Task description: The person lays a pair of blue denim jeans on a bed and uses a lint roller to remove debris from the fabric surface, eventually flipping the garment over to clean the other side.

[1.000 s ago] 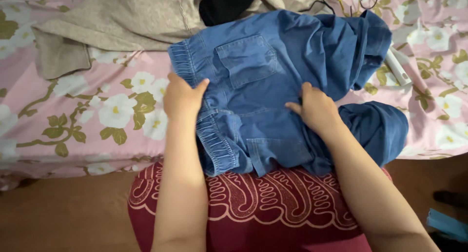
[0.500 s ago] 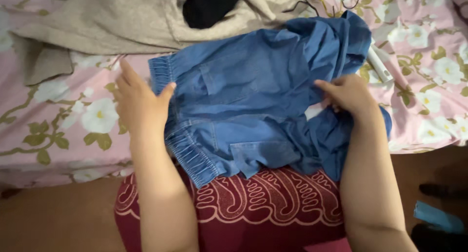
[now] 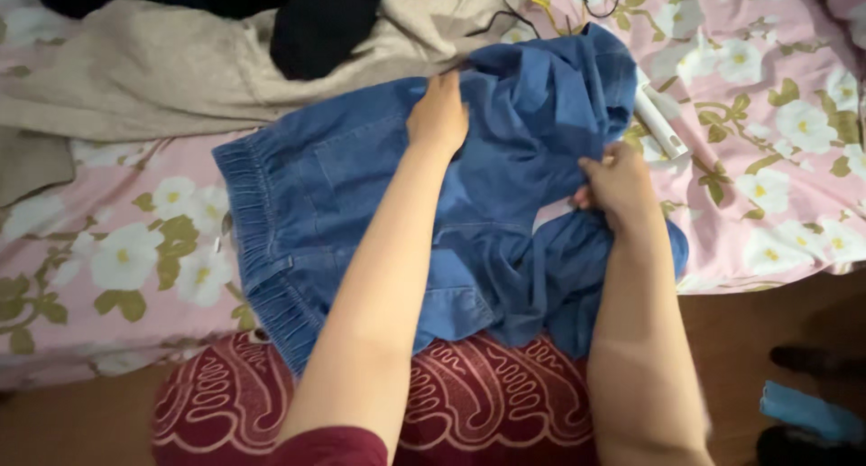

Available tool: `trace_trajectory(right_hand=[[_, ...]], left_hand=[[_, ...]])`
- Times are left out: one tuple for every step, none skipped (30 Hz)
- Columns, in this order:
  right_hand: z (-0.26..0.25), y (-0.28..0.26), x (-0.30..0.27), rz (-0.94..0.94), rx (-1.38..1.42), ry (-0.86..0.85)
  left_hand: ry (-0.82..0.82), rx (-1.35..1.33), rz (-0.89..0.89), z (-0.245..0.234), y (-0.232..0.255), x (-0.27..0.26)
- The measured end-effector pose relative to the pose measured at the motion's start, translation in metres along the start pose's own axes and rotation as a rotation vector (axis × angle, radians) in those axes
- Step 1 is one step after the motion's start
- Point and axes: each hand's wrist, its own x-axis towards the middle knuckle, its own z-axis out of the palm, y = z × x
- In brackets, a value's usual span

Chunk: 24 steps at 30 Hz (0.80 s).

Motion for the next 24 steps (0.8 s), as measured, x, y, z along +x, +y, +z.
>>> trace_trajectory(right_hand=[[-0.004,-0.001,-0.003,-0.030,-0.097,-0.045],[-0.007,-0.002,-0.005,-0.059,-0.194,-0.090],[-0.008,-0.004,-0.008,-0.084,-0.289,-0.139],[-0.010,-0.006,-0.010,-0.073,-0.291,-0.118],[-0.012,-0.008,-0.011,-0.063,-0.293,-0.097],[-0.013,-0.010,-0.011,-0.053,-0.295,-0.077],[-0.013,-0.009,-0.011,-0.061,-0.357,-0.087],[-0.011,-0.008,-0.009,-0.069,-0.418,-0.098],[-0.010,-0.007,-0.004,-0.085,-0.477,-0.103],[-0.010,-0.005,0.000,-0.238,-0.474,0.011],[-0.015,0.000,0.005,-0.387,-0.472,0.131],[-0.020,0.006,0.010,-0.536,-0.469,0.250],[-0.027,0.014,0.014,-0.585,-0.458,0.380],[-0.034,0.021,0.022,-0.635,-0.447,0.509],[-0.038,0.026,0.033,-0.692,-0.431,0.633],[-0.041,0.031,0.044,-0.676,-0.539,0.643],[-0.040,0.036,0.054,-0.661,-0.642,0.652],[-0.040,0.041,0.060,-0.645,-0.745,0.661],[-0.037,0.046,0.063,-0.631,-0.798,0.694],[-0.030,0.051,0.064,-0.618,-0.850,0.726],[-0.026,0.055,0.065,-0.602,-0.901,0.757],[-0.026,0.056,0.066,-0.517,-0.890,0.695],[-0.024,0.057,0.067,-0.432,-0.875,0.629],[-0.022,0.057,0.068,-0.347,-0.859,0.564]], left_hand=[[0.002,0.027,-0.084,0.010,0.002,0.000],[0.091,0.025,-0.093,0.017,0.004,0.005],[0.176,0.026,-0.105,0.021,0.003,0.009],[0.262,0.027,-0.116,0.025,0.002,0.013],[0.288,0.007,-0.094,0.028,0.001,0.018],[0.314,-0.014,-0.072,0.031,-0.001,0.022],[0.339,-0.035,-0.054,0.033,-0.003,0.022],[0.303,0.001,-0.016,0.036,-0.007,0.016],[0.275,0.034,0.028,0.037,-0.009,0.011],[0.247,0.068,0.072,0.036,-0.011,0.008],[0.261,0.029,0.097,0.035,-0.009,0.007],[0.274,-0.010,0.122,0.033,-0.008,0.006],[0.281,-0.051,0.140,0.033,-0.006,0.002],[0.222,-0.052,0.158,0.031,-0.004,-0.001],[0.170,-0.049,0.173,0.025,-0.004,-0.003],[0.119,-0.046,0.188,0.019,-0.005,-0.006],[0.123,-0.084,0.247,0.010,-0.005,-0.009],[0.127,-0.122,0.307,0.001,-0.006,-0.016],[0.131,-0.162,0.370,-0.008,-0.005,-0.022],[0.002,-0.114,0.297,-0.019,-0.005,-0.031],[-0.128,-0.066,0.224,-0.031,-0.004,-0.043],[-0.258,-0.017,0.150,-0.042,-0.003,-0.056],[-0.334,0.081,0.143,-0.053,0.000,-0.070],[-0.409,0.180,0.134,-0.064,0.002,-0.083]])
